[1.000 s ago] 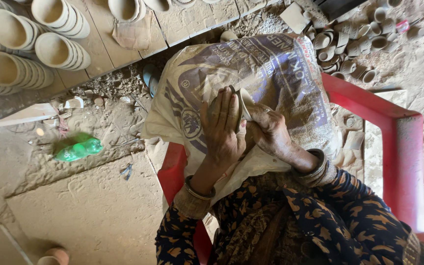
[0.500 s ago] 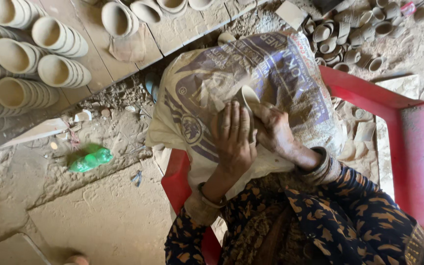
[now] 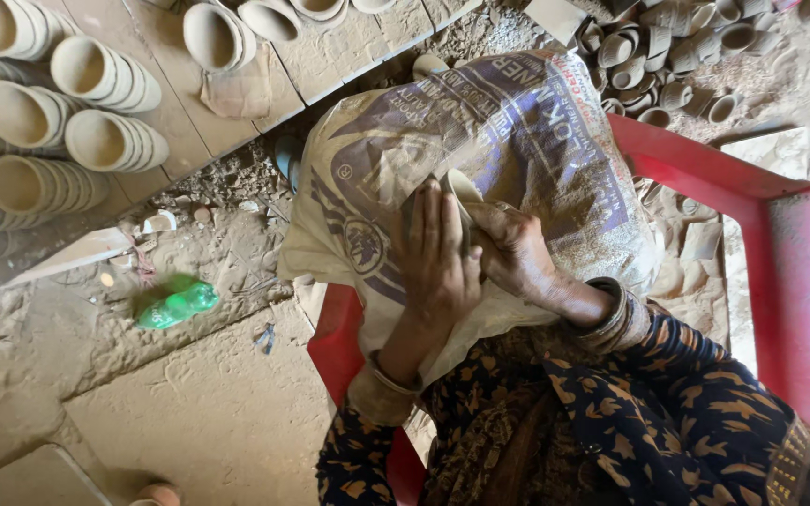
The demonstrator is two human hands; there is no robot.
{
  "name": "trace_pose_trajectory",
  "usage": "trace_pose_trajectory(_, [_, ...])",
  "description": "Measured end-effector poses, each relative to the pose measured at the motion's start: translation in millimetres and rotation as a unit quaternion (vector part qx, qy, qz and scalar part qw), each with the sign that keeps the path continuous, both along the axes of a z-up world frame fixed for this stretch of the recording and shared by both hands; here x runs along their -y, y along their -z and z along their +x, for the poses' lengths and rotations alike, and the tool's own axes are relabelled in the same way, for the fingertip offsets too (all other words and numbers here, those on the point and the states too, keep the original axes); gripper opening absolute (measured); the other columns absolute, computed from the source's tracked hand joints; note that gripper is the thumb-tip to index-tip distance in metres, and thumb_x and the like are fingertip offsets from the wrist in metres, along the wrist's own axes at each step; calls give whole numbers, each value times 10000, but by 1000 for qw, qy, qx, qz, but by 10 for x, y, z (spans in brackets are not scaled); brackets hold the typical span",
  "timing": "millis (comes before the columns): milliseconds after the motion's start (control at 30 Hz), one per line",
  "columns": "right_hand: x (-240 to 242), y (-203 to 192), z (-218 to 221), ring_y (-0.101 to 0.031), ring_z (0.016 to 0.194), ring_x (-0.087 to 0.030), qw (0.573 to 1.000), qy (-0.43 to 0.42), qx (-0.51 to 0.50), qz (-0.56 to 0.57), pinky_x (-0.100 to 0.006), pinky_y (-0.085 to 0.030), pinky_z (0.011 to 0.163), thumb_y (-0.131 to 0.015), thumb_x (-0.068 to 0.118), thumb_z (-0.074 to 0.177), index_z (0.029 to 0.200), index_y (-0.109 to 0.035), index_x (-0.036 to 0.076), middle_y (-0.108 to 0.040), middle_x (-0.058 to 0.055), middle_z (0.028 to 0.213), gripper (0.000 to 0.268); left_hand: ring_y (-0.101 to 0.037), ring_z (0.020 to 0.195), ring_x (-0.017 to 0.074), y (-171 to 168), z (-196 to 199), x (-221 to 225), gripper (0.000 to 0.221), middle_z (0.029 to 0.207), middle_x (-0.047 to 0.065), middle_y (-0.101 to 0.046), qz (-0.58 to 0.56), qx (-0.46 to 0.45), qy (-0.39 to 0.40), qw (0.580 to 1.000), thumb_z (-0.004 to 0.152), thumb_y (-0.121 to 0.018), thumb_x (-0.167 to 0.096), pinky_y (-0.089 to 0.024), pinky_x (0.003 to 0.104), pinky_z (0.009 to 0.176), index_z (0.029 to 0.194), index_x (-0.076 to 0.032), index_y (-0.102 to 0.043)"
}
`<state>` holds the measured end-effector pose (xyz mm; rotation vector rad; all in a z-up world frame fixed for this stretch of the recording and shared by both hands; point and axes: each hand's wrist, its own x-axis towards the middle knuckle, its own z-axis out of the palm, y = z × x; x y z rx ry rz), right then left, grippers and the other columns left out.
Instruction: The person sits on a red chair and smooths the exterior and interior surfaces of small clay cups using a flat rectangular tool. They pick up cups from a nearby pile, rub the tool against the clay, and place the finished cups onto a wooden board.
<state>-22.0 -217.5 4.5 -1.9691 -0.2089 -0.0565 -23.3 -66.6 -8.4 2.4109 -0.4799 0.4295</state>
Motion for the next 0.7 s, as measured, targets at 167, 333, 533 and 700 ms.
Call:
trace_pose_trajectory(167, [-53,109,-19,-777,866,-229,998,2,36,-46,-353,-656,798,-710,-16,985,1207,-715,38,-768,-121,982,228,-372,1572,370,35,-4,15,569,1654,203,-395,-48,-62,3,997,1155,-263,-356,-254,552,1344,1577,3,-391])
trace_pose_trajectory(333, [-17,56,10,-768,870,-274,995,42,60,-74,-388,-637,762,-696,-55,909,1140,-708,18,-753,-157,949,242,-448,1516,380,72,107,5,524,1636,191,-414,-44,-29,1,999,1163,-314,-327,-305,521,1309,1548,15,-408])
trace_pose_trajectory(533, [-6,14,-43,-750,812,-288,994,11,36,-98,-395,-631,720,-712,-17,861,1131,-701,-3,-740,-167,940,271,-464,1507,386,166,101,-17,491,1612,204,-438,-101,-37,12,994,1174,-296,-295,-324,520,1321,1570,-18,-383])
trace_pose_trajectory(700, [-17,70,-112,-747,812,-272,993,23,41,-108,-409,-629,733,-735,28,925,1099,-704,21,-734,-136,890,177,-471,1507,365,152,92,-61,480,1594,192,-480,-68,-85,24,994,1158,-308,-274,-243,584,1311,1553,-24,-412])
